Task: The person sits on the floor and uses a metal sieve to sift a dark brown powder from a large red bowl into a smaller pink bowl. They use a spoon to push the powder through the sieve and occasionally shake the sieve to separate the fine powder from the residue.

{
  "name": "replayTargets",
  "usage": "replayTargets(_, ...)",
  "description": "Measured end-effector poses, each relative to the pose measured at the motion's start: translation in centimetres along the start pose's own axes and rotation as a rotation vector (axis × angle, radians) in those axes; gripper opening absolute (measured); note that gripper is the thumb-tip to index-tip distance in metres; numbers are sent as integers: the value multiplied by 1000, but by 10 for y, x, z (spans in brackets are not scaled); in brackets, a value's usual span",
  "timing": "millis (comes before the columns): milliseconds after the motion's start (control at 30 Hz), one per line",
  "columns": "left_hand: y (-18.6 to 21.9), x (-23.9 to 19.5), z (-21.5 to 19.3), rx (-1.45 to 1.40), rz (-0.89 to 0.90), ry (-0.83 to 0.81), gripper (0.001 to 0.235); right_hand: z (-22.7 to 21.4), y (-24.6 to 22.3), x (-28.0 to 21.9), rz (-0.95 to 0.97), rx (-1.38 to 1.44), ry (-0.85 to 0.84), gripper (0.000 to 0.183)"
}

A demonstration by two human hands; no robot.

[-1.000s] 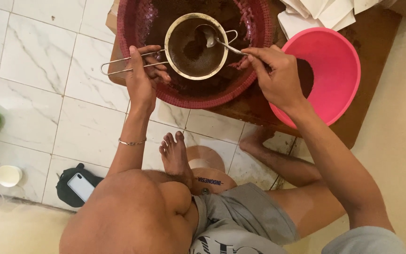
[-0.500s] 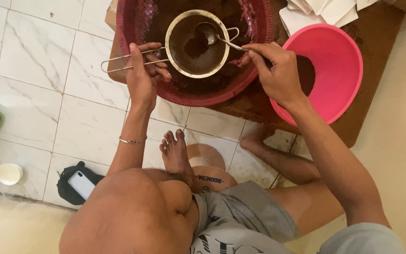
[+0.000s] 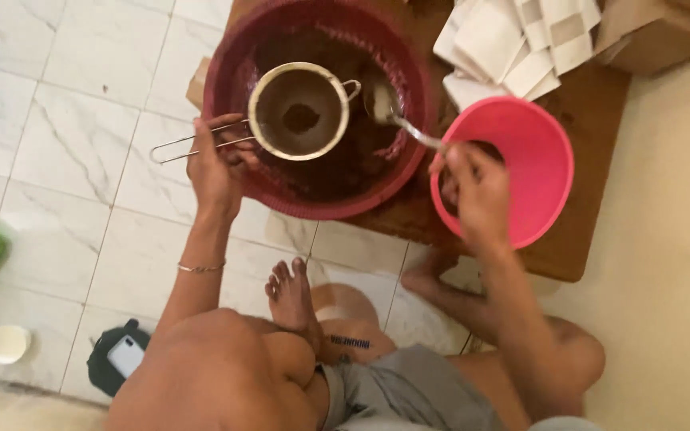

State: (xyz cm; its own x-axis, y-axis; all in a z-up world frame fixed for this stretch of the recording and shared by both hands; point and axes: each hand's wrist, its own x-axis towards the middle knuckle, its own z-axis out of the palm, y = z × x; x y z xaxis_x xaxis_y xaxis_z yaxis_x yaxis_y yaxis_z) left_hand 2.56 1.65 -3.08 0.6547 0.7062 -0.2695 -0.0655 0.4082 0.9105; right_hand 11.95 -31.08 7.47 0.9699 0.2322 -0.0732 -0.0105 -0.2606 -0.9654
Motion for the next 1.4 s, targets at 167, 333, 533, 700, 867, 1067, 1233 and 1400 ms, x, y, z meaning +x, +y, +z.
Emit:
replayTargets(167, 22, 13, 6, -4, 55, 3, 59, 45, 16, -48, 285, 248, 104, 29)
replayTargets(333, 29, 12, 9, 3, 79, -25, 60, 78, 92, -52, 377, 386, 69, 42)
replayTargets(533, 34, 9, 15, 39, 62, -77, 59, 39, 51, -66, 449, -28, -346, 98)
replayTargets(700, 51, 21, 27, 40, -54, -144, 59, -10, 8, -77, 444, -461, -597, 81)
replayTargets(867, 98, 30, 62, 60, -70, -219, 56, -68, -1, -57, 191, -598, -833, 63)
replayTargets(1067, 150, -12, 114, 87, -56, -435, 54, -94, 5, -1, 38, -556, -658, 59)
replayTargets(1233, 147, -17, 130, 113, 5, -428, 54, -82, 9, 30, -105, -339, -544, 47)
replayTargets(1400, 114, -6, 115, 64, -66, -230, 55, -68, 62, 49, -85, -111, -495, 41)
